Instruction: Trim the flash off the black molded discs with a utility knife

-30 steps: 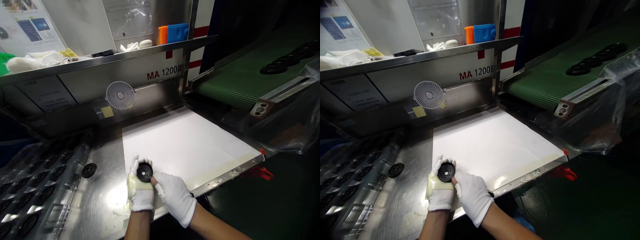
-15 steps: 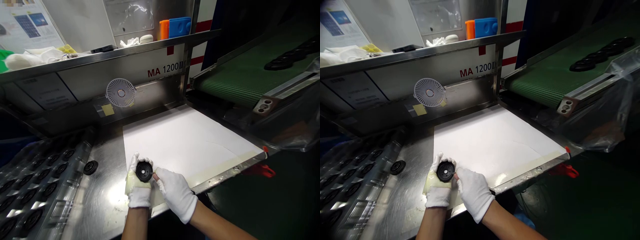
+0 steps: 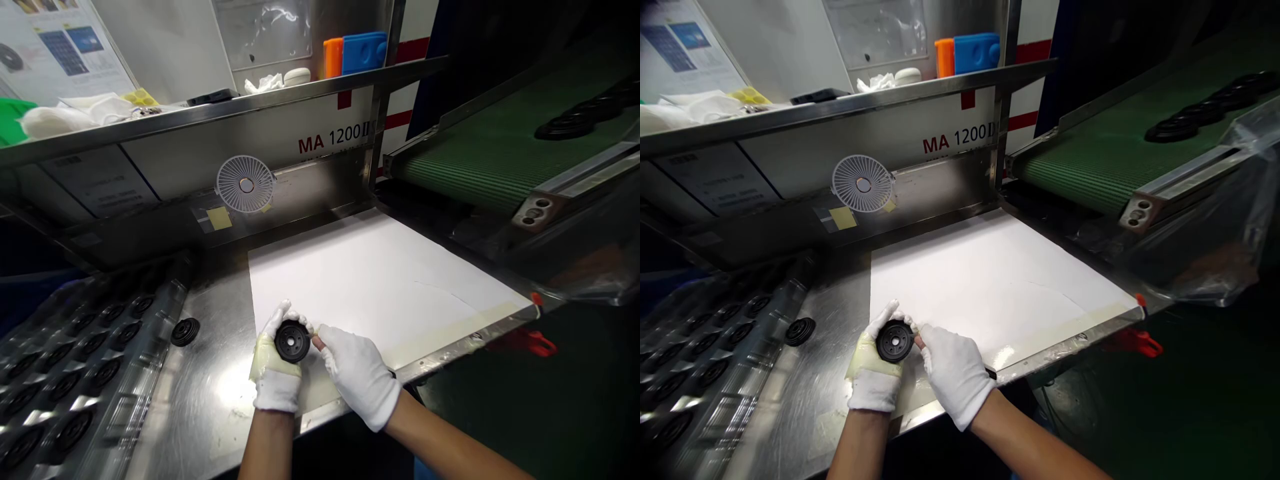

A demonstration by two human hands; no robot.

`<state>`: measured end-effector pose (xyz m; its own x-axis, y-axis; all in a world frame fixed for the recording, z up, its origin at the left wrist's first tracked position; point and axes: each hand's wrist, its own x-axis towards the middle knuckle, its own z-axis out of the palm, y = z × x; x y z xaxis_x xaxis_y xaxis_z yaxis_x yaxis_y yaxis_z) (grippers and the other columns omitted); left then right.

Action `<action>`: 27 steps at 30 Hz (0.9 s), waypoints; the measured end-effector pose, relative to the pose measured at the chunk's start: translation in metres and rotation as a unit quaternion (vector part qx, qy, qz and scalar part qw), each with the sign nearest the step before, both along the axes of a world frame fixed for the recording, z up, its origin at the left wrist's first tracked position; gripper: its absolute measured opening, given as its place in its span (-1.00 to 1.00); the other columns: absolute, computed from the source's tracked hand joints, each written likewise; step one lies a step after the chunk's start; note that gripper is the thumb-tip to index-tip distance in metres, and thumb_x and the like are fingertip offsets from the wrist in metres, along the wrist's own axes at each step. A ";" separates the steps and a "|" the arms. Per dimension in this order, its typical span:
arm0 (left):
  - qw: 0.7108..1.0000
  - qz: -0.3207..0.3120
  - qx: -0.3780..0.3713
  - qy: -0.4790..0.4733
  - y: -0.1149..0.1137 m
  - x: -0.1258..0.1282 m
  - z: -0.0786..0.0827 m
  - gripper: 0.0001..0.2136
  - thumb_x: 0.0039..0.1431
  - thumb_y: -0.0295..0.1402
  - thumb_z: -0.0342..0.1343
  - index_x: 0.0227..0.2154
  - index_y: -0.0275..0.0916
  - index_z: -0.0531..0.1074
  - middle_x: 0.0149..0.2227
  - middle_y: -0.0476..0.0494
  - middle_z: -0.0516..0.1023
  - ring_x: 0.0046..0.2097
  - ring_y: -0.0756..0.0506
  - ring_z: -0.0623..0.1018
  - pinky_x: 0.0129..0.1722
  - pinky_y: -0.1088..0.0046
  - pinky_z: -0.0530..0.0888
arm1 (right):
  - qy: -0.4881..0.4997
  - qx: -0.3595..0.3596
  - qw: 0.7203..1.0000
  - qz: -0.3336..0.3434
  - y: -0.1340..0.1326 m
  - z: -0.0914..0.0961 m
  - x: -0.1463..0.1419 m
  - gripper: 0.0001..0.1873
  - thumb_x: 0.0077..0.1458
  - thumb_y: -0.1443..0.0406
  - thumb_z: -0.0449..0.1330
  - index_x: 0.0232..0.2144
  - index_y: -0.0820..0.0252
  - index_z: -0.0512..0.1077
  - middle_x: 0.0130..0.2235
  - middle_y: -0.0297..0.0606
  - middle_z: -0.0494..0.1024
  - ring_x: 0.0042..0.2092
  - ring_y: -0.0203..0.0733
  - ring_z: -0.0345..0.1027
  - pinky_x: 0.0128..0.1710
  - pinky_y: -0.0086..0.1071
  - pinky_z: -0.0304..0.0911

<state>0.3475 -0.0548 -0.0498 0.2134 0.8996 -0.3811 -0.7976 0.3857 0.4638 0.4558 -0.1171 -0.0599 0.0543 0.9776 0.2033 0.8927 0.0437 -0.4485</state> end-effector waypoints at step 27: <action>0.996 0.079 0.043 -0.001 -0.021 -0.011 0.016 -0.86 -0.07 -0.52 0.14 -0.38 -0.23 0.42 -0.53 0.00 0.41 -0.43 0.01 0.44 -0.33 0.42 0.44 | 0.042 0.034 0.998 0.042 -0.026 0.018 -0.028 -0.78 0.22 0.26 -0.05 -0.44 0.10 0.31 -0.47 -0.43 0.45 -0.45 -0.30 0.31 -0.48 -0.44 -0.06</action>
<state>0.3362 -0.0756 -0.0341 0.0661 0.9516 -0.3002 -0.8458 0.2131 0.4891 0.4281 -0.1433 -0.0415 -0.0086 0.9635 0.2677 0.8441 0.1505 -0.5146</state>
